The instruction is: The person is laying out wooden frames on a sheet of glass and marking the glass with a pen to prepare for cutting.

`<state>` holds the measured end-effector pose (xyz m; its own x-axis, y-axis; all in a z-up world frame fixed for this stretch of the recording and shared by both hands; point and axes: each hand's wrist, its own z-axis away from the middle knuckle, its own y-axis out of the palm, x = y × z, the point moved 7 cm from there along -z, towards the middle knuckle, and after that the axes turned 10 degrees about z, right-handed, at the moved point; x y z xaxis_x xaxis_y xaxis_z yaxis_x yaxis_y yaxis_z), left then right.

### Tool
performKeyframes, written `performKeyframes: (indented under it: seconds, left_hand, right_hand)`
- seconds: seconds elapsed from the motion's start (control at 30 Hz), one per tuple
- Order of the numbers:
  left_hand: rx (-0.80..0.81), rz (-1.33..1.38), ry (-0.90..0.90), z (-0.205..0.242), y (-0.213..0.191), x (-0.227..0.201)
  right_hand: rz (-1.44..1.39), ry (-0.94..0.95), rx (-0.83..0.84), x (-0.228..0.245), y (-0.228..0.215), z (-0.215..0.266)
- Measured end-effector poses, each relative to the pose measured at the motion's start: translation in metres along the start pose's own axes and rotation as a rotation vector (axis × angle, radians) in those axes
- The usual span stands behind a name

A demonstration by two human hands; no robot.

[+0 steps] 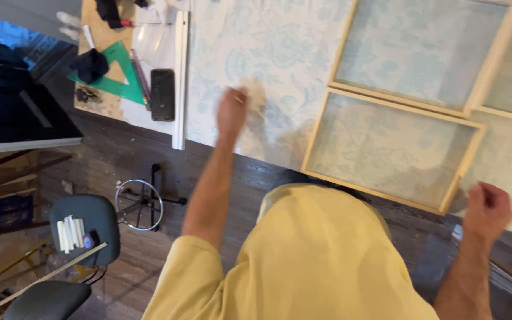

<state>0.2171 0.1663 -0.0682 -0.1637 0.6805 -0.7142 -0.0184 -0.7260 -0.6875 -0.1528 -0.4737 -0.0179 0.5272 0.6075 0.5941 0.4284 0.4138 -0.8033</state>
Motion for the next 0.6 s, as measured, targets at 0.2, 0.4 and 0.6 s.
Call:
performKeyframes:
  seconds: [0.2,0.4,0.6]
  left_hand:
    - [-0.303,-0.387,0.109,-0.155,-0.18,0.086]
    - [-0.227,-0.655,-0.55,-0.157,-0.24,0.188]
    - [-0.271,-0.767,-0.341,-0.145,-0.242,0.158]
  right_hand:
    - [-0.035,0.151,0.149,-0.028,-0.002,0.043]
    - [0.22,0.044,0.075,0.015,-0.023,0.086]
    - [0.331,0.113,0.044,0.087,-0.013,0.075]
